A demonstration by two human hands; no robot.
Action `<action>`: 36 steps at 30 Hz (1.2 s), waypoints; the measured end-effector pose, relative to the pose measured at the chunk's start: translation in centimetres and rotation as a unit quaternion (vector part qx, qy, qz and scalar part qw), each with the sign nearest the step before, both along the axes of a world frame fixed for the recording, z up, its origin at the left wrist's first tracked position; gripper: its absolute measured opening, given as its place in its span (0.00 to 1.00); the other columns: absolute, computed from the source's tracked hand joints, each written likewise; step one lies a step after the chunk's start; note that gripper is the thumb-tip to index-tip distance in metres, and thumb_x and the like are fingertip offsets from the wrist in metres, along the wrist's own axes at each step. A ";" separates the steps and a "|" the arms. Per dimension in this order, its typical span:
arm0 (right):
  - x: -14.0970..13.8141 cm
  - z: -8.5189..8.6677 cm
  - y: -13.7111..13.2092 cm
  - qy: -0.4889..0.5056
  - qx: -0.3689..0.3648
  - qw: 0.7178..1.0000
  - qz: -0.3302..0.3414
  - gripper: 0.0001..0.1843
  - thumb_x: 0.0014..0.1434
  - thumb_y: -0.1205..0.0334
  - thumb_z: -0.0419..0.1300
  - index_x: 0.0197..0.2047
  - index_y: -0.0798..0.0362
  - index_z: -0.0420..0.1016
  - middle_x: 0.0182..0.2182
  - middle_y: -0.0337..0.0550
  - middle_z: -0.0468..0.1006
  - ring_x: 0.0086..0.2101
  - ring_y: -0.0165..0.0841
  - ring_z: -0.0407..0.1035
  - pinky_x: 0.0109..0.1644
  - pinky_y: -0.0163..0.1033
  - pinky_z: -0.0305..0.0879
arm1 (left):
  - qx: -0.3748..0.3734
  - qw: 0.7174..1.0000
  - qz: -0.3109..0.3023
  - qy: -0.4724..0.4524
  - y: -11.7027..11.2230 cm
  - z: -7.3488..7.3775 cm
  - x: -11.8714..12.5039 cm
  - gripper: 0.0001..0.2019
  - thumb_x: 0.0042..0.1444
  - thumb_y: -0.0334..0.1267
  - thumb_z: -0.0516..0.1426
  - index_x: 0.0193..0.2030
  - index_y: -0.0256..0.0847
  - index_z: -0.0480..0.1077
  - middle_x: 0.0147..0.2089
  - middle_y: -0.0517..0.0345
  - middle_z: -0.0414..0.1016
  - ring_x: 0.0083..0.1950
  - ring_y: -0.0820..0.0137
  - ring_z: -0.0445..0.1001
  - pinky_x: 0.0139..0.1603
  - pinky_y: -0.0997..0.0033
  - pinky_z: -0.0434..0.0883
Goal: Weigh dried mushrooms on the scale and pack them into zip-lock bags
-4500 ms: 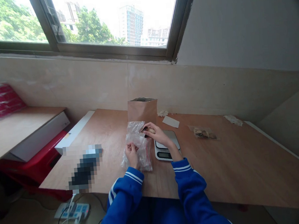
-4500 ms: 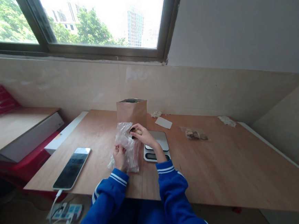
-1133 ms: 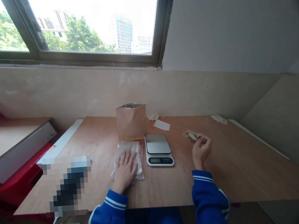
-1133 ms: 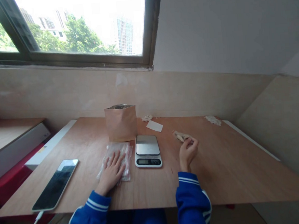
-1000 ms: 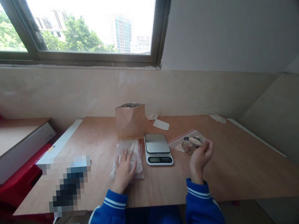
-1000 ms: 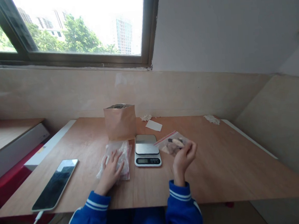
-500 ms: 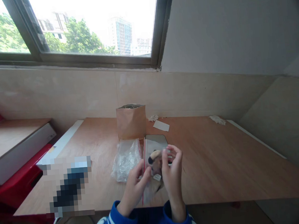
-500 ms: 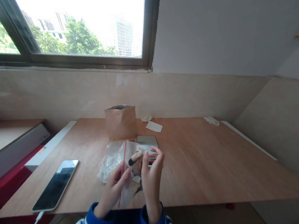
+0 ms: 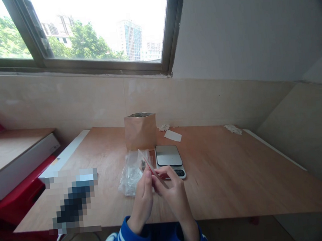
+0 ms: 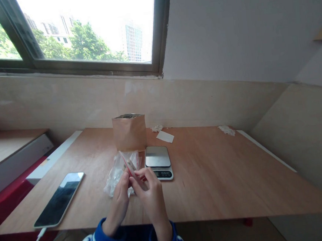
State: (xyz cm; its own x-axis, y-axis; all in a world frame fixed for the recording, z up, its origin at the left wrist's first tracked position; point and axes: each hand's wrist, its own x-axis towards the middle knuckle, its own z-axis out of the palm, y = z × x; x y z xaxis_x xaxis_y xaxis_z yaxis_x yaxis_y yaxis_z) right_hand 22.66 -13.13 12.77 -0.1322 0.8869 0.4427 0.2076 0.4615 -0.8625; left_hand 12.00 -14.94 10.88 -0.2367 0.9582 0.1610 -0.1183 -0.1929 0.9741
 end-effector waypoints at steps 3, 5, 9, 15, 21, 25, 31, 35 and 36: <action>0.2 0.0 -0.1 -0.018 0.005 1.000 0.000 0.08 0.63 0.57 0.58 0.37 0.52 0.74 0.33 0.41 0.76 0.32 0.31 0.72 0.37 0.34 0.69 | 0.017 0.999 0.000 0.051 0.1 0.6 0.0 0.25 0.63 0.56 0.48 0.47 0.36 0.73 0.41 0.50 0.77 0.44 0.63 0.74 0.44 0.66 0.73; 0.2 0.1 -0.2 -0.035 0.011 0.999 0.002 0.10 0.65 0.58 0.55 0.36 0.52 0.74 0.32 0.40 0.76 0.31 0.30 0.72 0.37 0.33 0.69 | 0.025 0.996 0.001 0.082 0.2 0.6 0.0 0.22 0.64 0.53 0.47 0.43 0.37 0.73 0.36 0.53 0.76 0.39 0.66 0.74 0.41 0.68 0.72; 0.4 0.1 -0.3 -0.065 0.015 0.998 0.000 0.13 0.66 0.59 0.52 0.33 0.52 0.74 0.30 0.40 0.77 0.30 0.30 0.72 0.37 0.33 0.68 | 0.028 0.989 -0.002 0.145 0.4 0.4 -0.2 0.17 0.66 0.48 0.47 0.36 0.40 0.68 0.29 0.59 0.71 0.33 0.69 0.71 0.35 0.71 0.69; 0.4 0.1 -0.4 -0.030 -0.028 0.999 -0.029 0.12 0.63 0.58 0.55 0.31 0.52 0.75 0.27 0.38 0.79 0.28 0.30 0.74 0.36 0.32 0.68 | 0.059 0.971 -0.023 0.231 0.4 0.7 -0.6 0.15 0.65 0.45 0.46 0.32 0.40 0.65 0.27 0.60 0.68 0.28 0.72 0.67 0.30 0.74 0.64; 0.9 -0.3 -0.1 -0.009 -0.038 0.996 -0.074 0.13 0.61 0.55 0.57 0.30 0.52 0.76 0.27 0.41 0.80 0.30 0.34 0.75 0.36 0.34 0.70 | 0.081 0.959 -0.017 0.272 0.1 0.5 -0.8 0.14 0.63 0.41 0.48 0.27 0.41 0.62 0.24 0.63 0.64 0.24 0.75 0.63 0.26 0.76 0.61; 3.4 -1.3 1.2 0.059 -0.060 0.975 -0.204 0.17 0.58 0.47 0.58 0.32 0.54 0.75 0.29 0.45 0.81 0.30 0.36 0.75 0.34 0.37 0.70 | 0.076 0.957 0.023 0.279 -0.4 0.6 -2.0 0.15 0.60 0.39 0.49 0.22 0.41 0.58 0.20 0.64 0.59 0.22 0.75 0.60 0.25 0.76 0.59; 4.4 -1.4 1.6 0.155 -0.049 0.957 -0.241 0.21 0.58 0.43 0.59 0.31 0.54 0.71 0.28 0.47 0.79 0.31 0.37 0.74 0.36 0.39 0.70 | 0.032 0.979 0.051 0.195 -0.2 0.4 -2.9 0.20 0.61 0.47 0.50 0.20 0.41 0.59 0.20 0.62 0.60 0.24 0.73 0.61 0.28 0.74 0.60; 2.4 -1.2 1.1 0.200 -0.062 0.953 -0.221 0.21 0.61 0.43 0.56 0.35 0.54 0.71 0.29 0.47 0.79 0.31 0.35 0.74 0.35 0.38 0.70 | 0.006 0.998 0.058 0.008 1.0 -0.9 -2.0 0.24 0.63 0.56 0.45 0.27 0.40 0.66 0.30 0.56 0.71 0.32 0.69 0.69 0.36 0.71 0.69; 1.9 -1.4 1.1 0.214 -0.074 0.951 -0.210 0.21 0.61 0.43 0.56 0.37 0.55 0.70 0.30 0.47 0.79 0.30 0.35 0.73 0.34 0.38 0.70 | -0.013 0.997 0.063 -0.037 1.4 -1.3 -1.6 0.23 0.61 0.57 0.47 0.30 0.40 0.69 0.33 0.54 0.73 0.33 0.68 0.70 0.36 0.70 0.70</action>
State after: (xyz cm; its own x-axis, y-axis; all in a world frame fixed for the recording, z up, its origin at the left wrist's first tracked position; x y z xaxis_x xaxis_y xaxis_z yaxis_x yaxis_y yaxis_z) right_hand 24.57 -12.01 11.39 0.4118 0.8783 0.2427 -0.0387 0.2830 -0.9583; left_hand 10.44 -13.53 9.54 -0.3658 0.9236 0.1144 -0.1659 -0.1857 0.9685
